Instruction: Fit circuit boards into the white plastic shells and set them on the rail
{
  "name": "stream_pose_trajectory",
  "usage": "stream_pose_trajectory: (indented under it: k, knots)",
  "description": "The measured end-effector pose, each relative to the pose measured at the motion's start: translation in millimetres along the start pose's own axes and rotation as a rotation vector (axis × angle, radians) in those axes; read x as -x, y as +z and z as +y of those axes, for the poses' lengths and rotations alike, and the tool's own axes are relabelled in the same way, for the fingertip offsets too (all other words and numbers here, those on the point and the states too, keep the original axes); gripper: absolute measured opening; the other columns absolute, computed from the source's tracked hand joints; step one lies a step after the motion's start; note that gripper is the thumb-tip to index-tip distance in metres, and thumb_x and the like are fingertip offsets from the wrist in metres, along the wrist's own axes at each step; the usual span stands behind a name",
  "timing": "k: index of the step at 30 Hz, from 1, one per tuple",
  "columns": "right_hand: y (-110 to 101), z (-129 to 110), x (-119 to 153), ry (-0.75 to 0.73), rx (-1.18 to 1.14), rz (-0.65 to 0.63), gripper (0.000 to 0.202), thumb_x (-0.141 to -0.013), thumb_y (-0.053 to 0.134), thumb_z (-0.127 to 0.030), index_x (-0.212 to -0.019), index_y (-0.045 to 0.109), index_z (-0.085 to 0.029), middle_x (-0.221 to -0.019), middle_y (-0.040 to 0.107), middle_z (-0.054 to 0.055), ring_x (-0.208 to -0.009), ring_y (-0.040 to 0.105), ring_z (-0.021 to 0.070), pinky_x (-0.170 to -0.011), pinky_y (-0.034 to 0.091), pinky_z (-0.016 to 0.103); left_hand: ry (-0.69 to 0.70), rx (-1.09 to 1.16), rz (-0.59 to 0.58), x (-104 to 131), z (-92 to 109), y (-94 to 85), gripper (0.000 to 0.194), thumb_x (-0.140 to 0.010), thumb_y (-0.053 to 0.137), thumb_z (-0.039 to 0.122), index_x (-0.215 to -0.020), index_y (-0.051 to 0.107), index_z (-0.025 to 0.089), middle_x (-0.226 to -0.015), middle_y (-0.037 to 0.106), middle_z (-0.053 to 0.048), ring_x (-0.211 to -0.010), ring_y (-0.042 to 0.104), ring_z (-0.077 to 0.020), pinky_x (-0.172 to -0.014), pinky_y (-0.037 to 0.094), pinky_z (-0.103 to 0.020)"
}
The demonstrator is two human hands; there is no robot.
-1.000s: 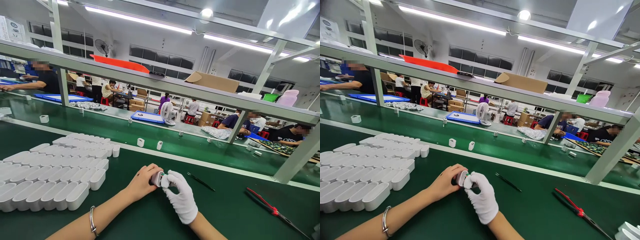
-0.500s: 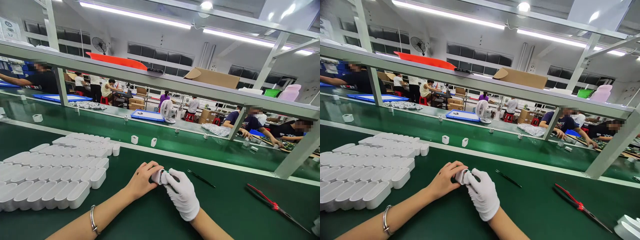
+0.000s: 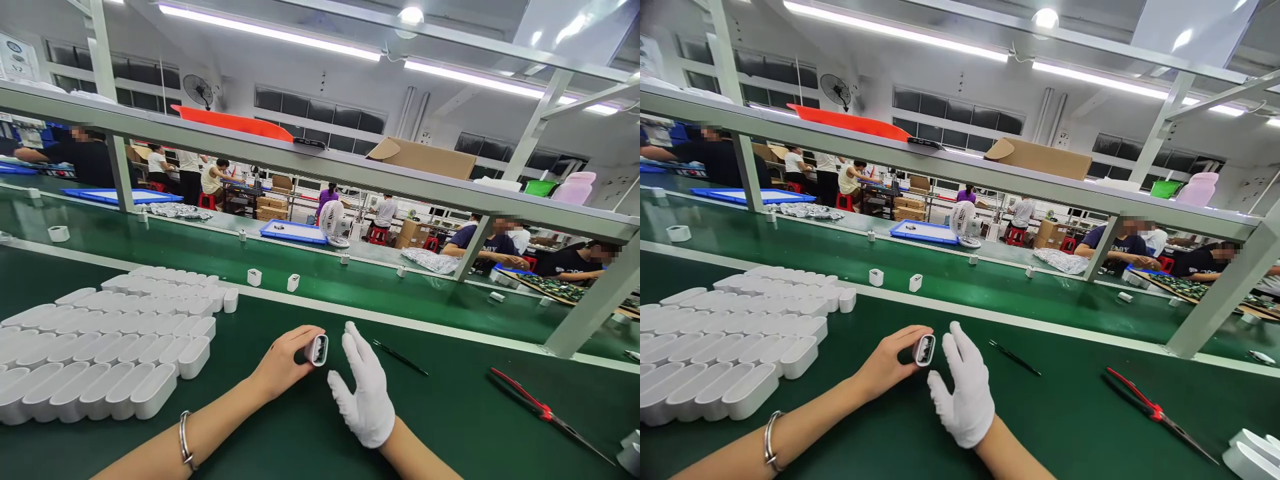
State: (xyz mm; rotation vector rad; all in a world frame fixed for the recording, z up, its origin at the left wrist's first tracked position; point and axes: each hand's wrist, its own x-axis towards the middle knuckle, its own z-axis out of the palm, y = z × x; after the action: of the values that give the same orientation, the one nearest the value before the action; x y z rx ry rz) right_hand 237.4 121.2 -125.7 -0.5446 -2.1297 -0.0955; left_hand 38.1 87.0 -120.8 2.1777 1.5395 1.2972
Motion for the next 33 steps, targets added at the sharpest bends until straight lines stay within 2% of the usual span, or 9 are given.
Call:
stream_pose_trajectory:
  k: [5, 10, 17, 19, 21, 24, 26, 29, 33]
  knots:
    - [1, 4, -2, -0.074, -0.007, -0.255, 0.064, -0.085, 0.053, -0.030, -0.144, 0.029, -0.029, -0.148, 0.031, 0.008, -0.132, 0.035, 0.0313, -0.100, 0.042, 0.047, 0.018, 0.098, 0.000, 0, 2, -0.8, 0.048, -0.075, 0.064, 0.013, -0.121, 0.055, 0.024, -0.123, 0.060, -0.002, -0.113, 0.054, -0.0183, -0.103, 0.041, -0.034]
    - [11, 6, 0, 0.012, -0.145, -0.034, 0.070, -0.087, 0.052, -0.027, -0.147, 0.015, -0.026, -0.147, 0.032, 0.012, -0.131, 0.039, 0.0256, -0.104, 0.041, 0.044, 0.049, 0.113, -0.050, 1, 3, 0.5, 0.055, -0.076, 0.056, 0.008, -0.127, 0.050, 0.026, -0.122, 0.061, -0.001, -0.096, 0.056, -0.0169, -0.091, 0.046, -0.033]
    - [9, 8, -4, -0.040, -0.033, 0.002, 0.060, -0.087, 0.051, -0.031, -0.143, 0.028, -0.020, -0.139, 0.044, 0.014, -0.122, 0.049, 0.0252, -0.095, 0.048, 0.041, 0.064, 0.170, -0.129, 1, 6, 0.0, 0.058, -0.078, 0.053, 0.008, -0.131, 0.046, 0.029, -0.119, 0.059, -0.001, -0.098, 0.052, -0.0169, -0.091, 0.043, -0.031]
    - [0, 16, -11, 0.066, 0.108, -0.073, 0.042, -0.087, 0.049, -0.029, -0.129, 0.049, -0.022, -0.129, 0.054, 0.012, -0.115, 0.054, 0.0253, -0.093, 0.048, 0.042, 0.001, 0.165, -0.157, 2, 7, -1.3, 0.057, -0.079, 0.056, 0.013, -0.132, 0.044, 0.030, -0.110, 0.059, -0.002, -0.096, 0.052, -0.0173, -0.091, 0.043, -0.031]
    - [-12, 33, -18, 0.326, 0.335, -0.234, 0.028, -0.085, 0.049, -0.025, -0.109, 0.062, -0.022, -0.120, 0.060, 0.012, -0.110, 0.055, 0.0280, -0.090, 0.046, 0.045, -0.074, 0.149, -0.211, 2, 8, -1.8, 0.058, -0.077, 0.057, 0.014, -0.131, 0.046, 0.030, -0.099, 0.057, -0.002, -0.089, 0.054, -0.0168, -0.084, 0.044, -0.029]
    - [-31, 67, -20, 0.707, 0.550, -0.488, 0.020, -0.079, 0.050, -0.013, -0.087, 0.068, -0.015, -0.101, 0.064, 0.020, -0.095, 0.060, 0.0339, -0.077, 0.046, 0.048, -0.122, 0.138, -0.296, 3, 6, -1.5, 0.059, -0.070, 0.054, 0.007, -0.124, 0.053, 0.031, -0.095, 0.056, 0.000, -0.085, 0.054, -0.0161, -0.077, 0.044, -0.027]
    - [-40, 87, -17, 0.800, 0.531, -0.572, 0.020, -0.078, 0.048, -0.010, -0.079, 0.068, -0.014, -0.084, 0.066, 0.019, -0.079, 0.063, 0.0313, -0.067, 0.046, 0.043, -0.131, 0.155, -0.319, 3, 3, -0.8, 0.056, -0.070, 0.054, 0.008, -0.121, 0.057, 0.031, -0.097, 0.057, 0.000, -0.089, 0.053, -0.0169, -0.080, 0.043, -0.027]
    - [-42, 94, -16, 0.781, 0.397, -0.592, 0.024, -0.086, 0.043, -0.018, -0.091, 0.066, -0.020, -0.083, 0.067, 0.010, -0.071, 0.063, 0.0219, -0.063, 0.046, 0.033, -0.154, 0.190, -0.338, 2, 0, 0.8, 0.047, -0.074, 0.059, 0.017, -0.119, 0.059, 0.029, -0.098, 0.060, -0.001, -0.091, 0.054, -0.0179, -0.083, 0.042, -0.028]
    - [-34, 59, -25, 0.510, 0.094, -0.628, 0.022, -0.091, 0.042, -0.028, -0.102, 0.061, -0.026, -0.092, 0.066, 0.000, -0.080, 0.060, 0.0126, -0.072, 0.044, 0.022, -0.178, 0.186, -0.375, -1, -5, 3.5, 0.046, -0.071, 0.061, 0.017, -0.116, 0.063, 0.028, -0.091, 0.061, 0.000, -0.084, 0.055, -0.0174, -0.076, 0.042, -0.026]
